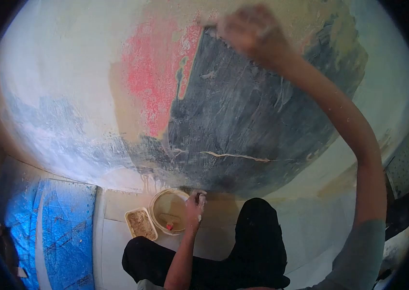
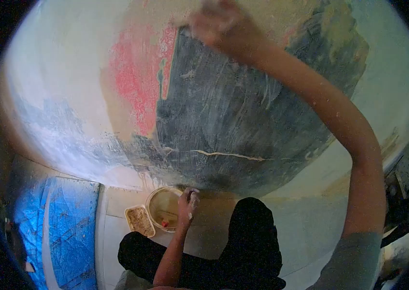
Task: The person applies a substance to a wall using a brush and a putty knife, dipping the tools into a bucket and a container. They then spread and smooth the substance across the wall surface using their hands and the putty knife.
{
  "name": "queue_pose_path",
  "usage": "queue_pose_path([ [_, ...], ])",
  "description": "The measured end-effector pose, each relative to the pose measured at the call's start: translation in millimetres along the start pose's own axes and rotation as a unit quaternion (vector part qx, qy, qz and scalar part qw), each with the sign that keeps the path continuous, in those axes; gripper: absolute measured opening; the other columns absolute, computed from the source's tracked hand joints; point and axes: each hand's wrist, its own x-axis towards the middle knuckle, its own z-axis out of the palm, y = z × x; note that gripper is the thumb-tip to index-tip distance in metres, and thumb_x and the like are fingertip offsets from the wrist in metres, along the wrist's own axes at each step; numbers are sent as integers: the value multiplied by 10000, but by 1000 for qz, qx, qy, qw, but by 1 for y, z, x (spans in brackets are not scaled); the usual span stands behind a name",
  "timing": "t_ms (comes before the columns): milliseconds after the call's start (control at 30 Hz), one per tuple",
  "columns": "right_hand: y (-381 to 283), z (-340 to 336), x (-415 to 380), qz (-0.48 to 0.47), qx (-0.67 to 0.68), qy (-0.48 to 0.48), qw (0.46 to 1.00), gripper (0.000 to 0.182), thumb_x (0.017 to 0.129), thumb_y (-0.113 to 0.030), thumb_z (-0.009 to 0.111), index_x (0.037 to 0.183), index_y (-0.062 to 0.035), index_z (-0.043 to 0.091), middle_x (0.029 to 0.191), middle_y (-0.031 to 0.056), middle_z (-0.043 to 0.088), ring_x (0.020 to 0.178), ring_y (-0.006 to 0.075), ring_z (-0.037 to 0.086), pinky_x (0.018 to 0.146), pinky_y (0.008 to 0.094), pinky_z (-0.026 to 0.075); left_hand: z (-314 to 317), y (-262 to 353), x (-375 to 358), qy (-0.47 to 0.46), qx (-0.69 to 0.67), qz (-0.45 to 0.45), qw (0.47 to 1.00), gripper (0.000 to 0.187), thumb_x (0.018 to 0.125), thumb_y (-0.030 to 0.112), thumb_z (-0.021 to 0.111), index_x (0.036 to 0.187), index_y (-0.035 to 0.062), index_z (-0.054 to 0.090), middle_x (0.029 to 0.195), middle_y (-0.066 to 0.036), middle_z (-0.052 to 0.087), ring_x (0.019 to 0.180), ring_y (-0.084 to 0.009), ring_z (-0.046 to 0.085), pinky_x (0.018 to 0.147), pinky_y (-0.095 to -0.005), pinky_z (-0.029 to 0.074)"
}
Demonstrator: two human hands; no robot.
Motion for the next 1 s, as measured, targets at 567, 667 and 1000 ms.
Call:
queue_pose_path([
  [567, -26, 14, 22, -59, 38, 61, 996, 145, 808, -109, 561, 926, -68, 635, 778, 103, 613, 729, 270, 603, 660, 435, 486, 2, -10, 2, 7, -58, -49, 997, 167, 889, 173, 500, 929, 35, 585, 656, -42, 546, 600, -101, 513, 559, -260, 421],
  [667, -1, 12, 17, 153, -24, 56, 986, 62, 727, -135, 628, 786, -122, 615, 830, -13, 591, 813, 183, 568, 699, 340, 439, 1, -11, 4, 21, -20, -19, 999, 161, 892, 173, 506, 929, 38, 585, 668, -39, 560, 597, -99, 509, 550, -257, 417],
  [1000, -21, 8, -14, 205, -96, 6, 974, 48, 744, -152, 656, 783, -140, 633, 826, -1, 560, 797, 174, 542, 694, 367, 419, -5, 4, 2, 19, -74, -34, 997, 200, 905, 229, 491, 912, 50, 580, 644, -28, 544, 585, -101, 513, 518, -246, 402],
])
